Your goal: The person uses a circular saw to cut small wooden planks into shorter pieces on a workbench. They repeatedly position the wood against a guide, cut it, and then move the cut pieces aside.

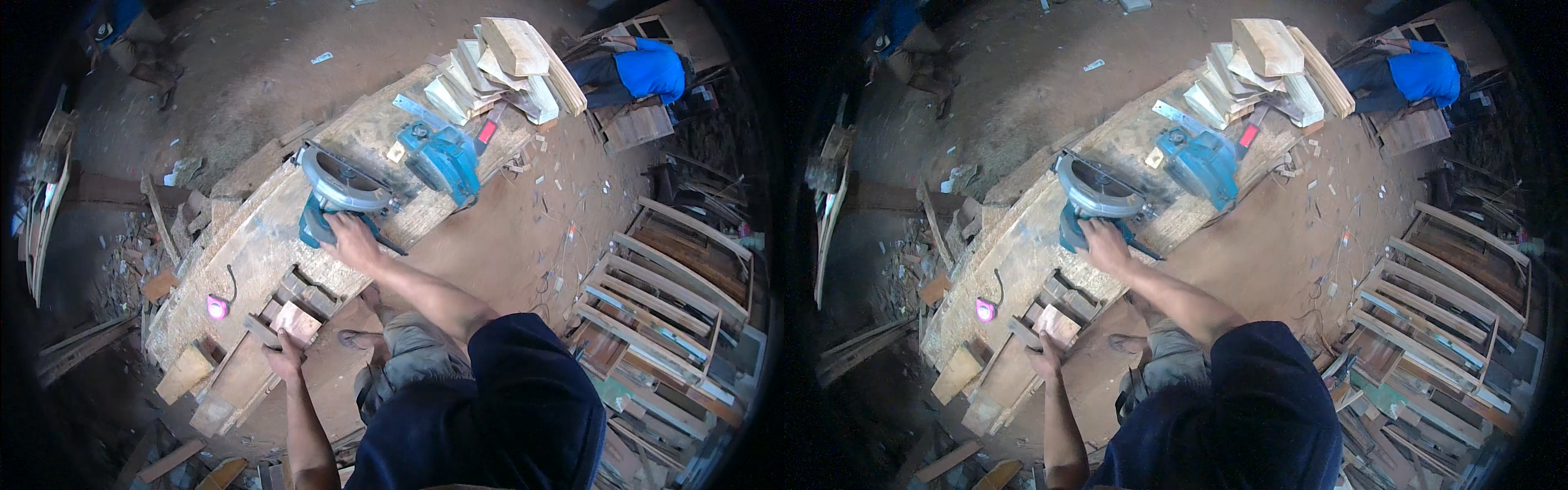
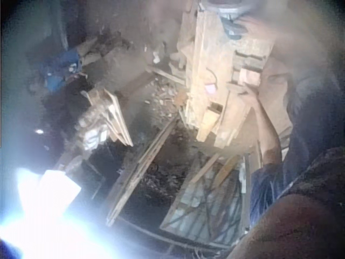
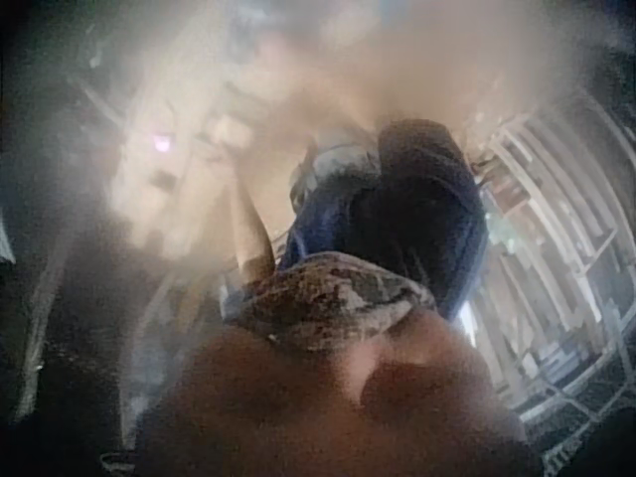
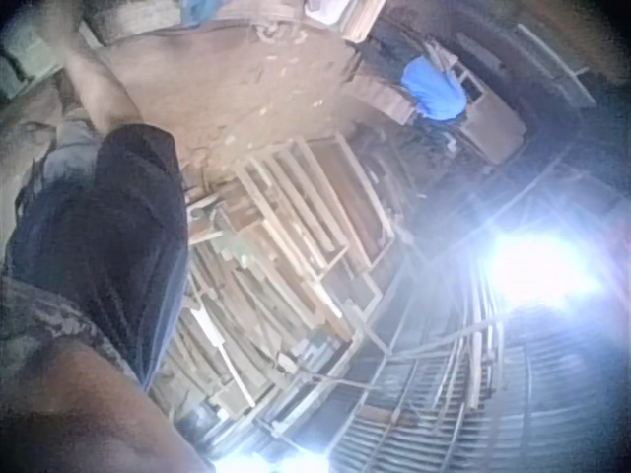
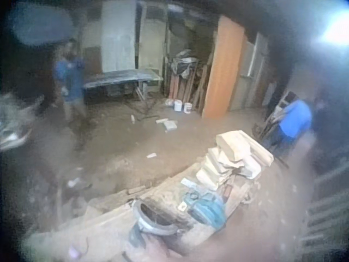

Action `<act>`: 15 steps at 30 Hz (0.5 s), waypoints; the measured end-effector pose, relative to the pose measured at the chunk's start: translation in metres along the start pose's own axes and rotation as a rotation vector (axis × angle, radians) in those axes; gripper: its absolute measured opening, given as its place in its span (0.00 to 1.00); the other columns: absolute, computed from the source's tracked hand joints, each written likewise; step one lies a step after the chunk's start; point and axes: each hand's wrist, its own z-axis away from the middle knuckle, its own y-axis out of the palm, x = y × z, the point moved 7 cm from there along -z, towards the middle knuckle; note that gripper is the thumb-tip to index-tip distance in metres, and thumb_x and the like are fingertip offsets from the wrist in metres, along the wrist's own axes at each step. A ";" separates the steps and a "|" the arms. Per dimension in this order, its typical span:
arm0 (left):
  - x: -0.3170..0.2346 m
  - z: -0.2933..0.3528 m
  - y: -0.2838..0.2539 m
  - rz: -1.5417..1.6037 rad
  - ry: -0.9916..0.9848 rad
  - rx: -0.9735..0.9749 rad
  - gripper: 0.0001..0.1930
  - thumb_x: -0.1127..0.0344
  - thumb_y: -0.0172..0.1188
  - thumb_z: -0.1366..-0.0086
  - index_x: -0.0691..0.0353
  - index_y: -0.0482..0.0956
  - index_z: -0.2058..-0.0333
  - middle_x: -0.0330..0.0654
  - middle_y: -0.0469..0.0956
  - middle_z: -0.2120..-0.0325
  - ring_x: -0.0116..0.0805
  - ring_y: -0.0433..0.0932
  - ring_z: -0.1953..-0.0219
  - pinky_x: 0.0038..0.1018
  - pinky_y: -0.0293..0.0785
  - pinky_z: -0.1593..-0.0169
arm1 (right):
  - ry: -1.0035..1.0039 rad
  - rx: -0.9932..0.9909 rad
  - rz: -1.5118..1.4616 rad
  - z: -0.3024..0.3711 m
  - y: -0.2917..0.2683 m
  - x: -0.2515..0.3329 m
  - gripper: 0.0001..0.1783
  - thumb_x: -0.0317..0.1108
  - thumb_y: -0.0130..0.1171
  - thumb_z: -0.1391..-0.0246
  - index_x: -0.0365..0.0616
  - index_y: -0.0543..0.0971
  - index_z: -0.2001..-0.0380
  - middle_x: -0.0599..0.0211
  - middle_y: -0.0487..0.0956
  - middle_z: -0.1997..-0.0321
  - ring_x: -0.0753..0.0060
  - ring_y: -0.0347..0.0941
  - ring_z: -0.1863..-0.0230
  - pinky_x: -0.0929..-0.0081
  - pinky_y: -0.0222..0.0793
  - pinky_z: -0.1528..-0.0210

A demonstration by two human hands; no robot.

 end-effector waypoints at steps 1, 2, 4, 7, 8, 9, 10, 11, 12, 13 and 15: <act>0.005 -0.002 0.003 0.008 -0.019 0.035 0.40 0.41 0.64 0.34 0.78 0.69 0.43 0.64 0.79 0.51 0.57 0.82 0.51 0.44 0.76 0.49 | -0.040 -0.015 0.031 0.008 0.000 0.011 0.34 0.47 0.66 0.42 0.35 0.73 0.40 0.43 0.72 0.38 0.45 0.69 0.34 0.50 0.70 0.36; 0.008 -0.001 0.006 0.086 -0.014 0.022 0.38 0.43 0.64 0.34 0.76 0.70 0.44 0.61 0.80 0.53 0.54 0.82 0.53 0.43 0.77 0.51 | -0.190 -0.061 0.120 0.024 0.013 0.026 0.34 0.44 0.63 0.38 0.39 0.68 0.35 0.47 0.62 0.33 0.43 0.56 0.28 0.42 0.59 0.27; 0.013 -0.001 0.014 0.236 0.001 0.007 0.34 0.45 0.65 0.33 0.73 0.71 0.46 0.55 0.81 0.56 0.47 0.82 0.58 0.41 0.77 0.54 | -0.494 -0.001 0.125 0.075 0.053 0.055 0.36 0.42 0.63 0.39 0.41 0.64 0.32 0.47 0.63 0.33 0.42 0.60 0.30 0.43 0.61 0.28; -0.001 0.009 0.013 0.498 -0.156 0.029 0.26 0.51 0.66 0.32 0.67 0.72 0.49 0.45 0.79 0.61 0.34 0.78 0.63 0.35 0.76 0.59 | 0.052 0.414 -0.372 0.092 0.087 0.062 0.40 0.43 0.67 0.42 0.37 0.65 0.32 0.45 0.69 0.34 0.44 0.67 0.33 0.53 0.65 0.32; 0.009 0.004 0.018 0.589 -0.120 0.064 0.21 0.54 0.66 0.31 0.62 0.71 0.50 0.39 0.76 0.64 0.28 0.74 0.65 0.31 0.74 0.62 | 0.207 0.536 -0.454 0.100 0.107 0.056 0.41 0.43 0.69 0.43 0.35 0.66 0.33 0.43 0.71 0.35 0.45 0.69 0.34 0.55 0.66 0.33; 0.018 -0.004 0.021 0.567 -0.153 0.132 0.21 0.54 0.66 0.31 0.61 0.70 0.50 0.39 0.76 0.64 0.28 0.74 0.64 0.31 0.73 0.62 | 0.316 0.583 -0.515 0.117 0.144 0.039 0.42 0.45 0.70 0.44 0.33 0.66 0.33 0.41 0.73 0.36 0.45 0.71 0.36 0.57 0.67 0.34; 0.026 -0.011 0.026 0.549 -0.184 0.206 0.21 0.55 0.67 0.31 0.61 0.70 0.50 0.39 0.76 0.63 0.28 0.74 0.64 0.31 0.73 0.61 | 0.432 0.613 -0.569 0.133 0.180 0.019 0.44 0.46 0.71 0.45 0.31 0.66 0.34 0.39 0.74 0.37 0.45 0.73 0.37 0.59 0.68 0.35; 0.024 -0.013 0.035 0.540 -0.208 0.294 0.21 0.55 0.67 0.31 0.61 0.70 0.50 0.39 0.77 0.63 0.28 0.75 0.63 0.30 0.73 0.61 | 0.496 0.559 -0.590 0.144 0.212 -0.010 0.46 0.49 0.72 0.46 0.29 0.66 0.34 0.37 0.75 0.38 0.45 0.74 0.39 0.60 0.68 0.36; 0.016 -0.014 0.027 0.585 -0.158 0.223 0.21 0.55 0.67 0.31 0.60 0.69 0.50 0.38 0.77 0.65 0.26 0.75 0.66 0.27 0.73 0.65 | 0.464 0.528 -0.602 0.137 0.202 -0.001 0.45 0.51 0.70 0.43 0.28 0.66 0.35 0.35 0.75 0.38 0.45 0.75 0.39 0.60 0.69 0.37; 0.019 -0.012 0.024 0.621 -0.183 0.257 0.21 0.55 0.66 0.31 0.60 0.69 0.50 0.38 0.77 0.66 0.26 0.75 0.68 0.26 0.73 0.67 | 0.462 0.557 -0.610 0.133 0.188 0.006 0.44 0.50 0.70 0.42 0.28 0.66 0.35 0.35 0.75 0.39 0.45 0.75 0.40 0.60 0.69 0.37; 0.018 -0.007 0.030 0.705 -0.223 0.357 0.22 0.54 0.66 0.31 0.60 0.69 0.49 0.38 0.77 0.68 0.24 0.75 0.71 0.25 0.73 0.70 | 0.474 0.593 -0.601 0.128 0.159 0.007 0.42 0.50 0.68 0.40 0.27 0.67 0.36 0.35 0.77 0.41 0.45 0.77 0.42 0.59 0.70 0.37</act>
